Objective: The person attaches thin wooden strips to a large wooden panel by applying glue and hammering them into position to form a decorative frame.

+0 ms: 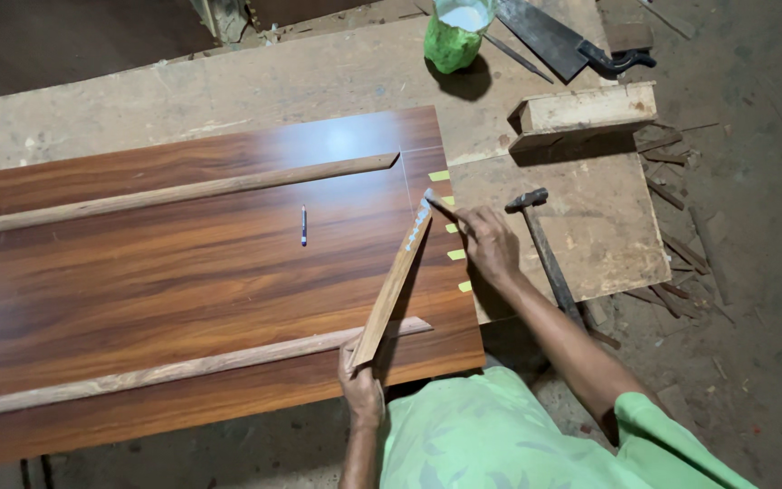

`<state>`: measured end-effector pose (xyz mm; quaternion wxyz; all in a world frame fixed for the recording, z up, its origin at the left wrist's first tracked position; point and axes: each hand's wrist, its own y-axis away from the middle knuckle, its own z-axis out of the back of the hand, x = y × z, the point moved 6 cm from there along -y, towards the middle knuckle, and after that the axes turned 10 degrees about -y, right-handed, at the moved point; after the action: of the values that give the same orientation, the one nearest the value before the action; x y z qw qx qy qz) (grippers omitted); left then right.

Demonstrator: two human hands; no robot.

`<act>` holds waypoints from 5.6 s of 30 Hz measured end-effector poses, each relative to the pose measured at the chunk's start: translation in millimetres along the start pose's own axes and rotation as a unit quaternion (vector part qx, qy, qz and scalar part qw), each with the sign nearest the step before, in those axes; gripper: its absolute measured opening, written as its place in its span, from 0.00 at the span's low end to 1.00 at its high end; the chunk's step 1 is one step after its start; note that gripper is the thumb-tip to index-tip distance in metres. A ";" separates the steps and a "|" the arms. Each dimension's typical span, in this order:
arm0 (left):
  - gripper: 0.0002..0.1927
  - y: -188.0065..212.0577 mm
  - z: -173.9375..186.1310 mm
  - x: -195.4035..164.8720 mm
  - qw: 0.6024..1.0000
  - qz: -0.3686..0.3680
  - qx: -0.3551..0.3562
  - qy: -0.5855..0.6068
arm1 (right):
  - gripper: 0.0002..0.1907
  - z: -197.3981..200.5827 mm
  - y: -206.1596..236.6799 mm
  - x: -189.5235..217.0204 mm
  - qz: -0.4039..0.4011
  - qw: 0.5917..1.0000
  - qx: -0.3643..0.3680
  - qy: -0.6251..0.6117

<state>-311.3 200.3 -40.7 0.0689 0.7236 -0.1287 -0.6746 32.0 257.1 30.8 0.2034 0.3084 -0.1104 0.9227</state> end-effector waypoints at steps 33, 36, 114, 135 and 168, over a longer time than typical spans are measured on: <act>0.12 4.4 -2.1 1.3 0.998 0.052 -0.017 0.027 | 0.23 3.4 45.9 13.0 0.101 0.992 0.052 -0.048; 0.11 5.2 -2.9 -2.8 0.997 0.075 -0.021 0.012 | 0.19 4.8 43.1 8.2 0.076 0.994 0.049 -0.066; 0.17 -60.3 -58.8 -1.9 0.993 -0.094 0.018 0.063 | 0.18 156.8 -243.9 44.5 0.254 0.948 -0.093 0.167; 0.18 -85.9 -88.3 -2.1 0.992 -0.094 0.027 0.084 | 0.17 104.2 -351.1 -2.4 0.068 0.991 0.074 0.092; 0.04 -36.2 -106.2 -91.8 0.981 0.025 0.052 0.185 | 0.17 93.5 30.4 111.8 0.135 0.987 0.047 -0.079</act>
<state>-207.6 252.7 45.9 0.0708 0.8348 -0.1668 -0.5199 -13.7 233.6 170.5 0.0527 0.3713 -0.1236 0.9188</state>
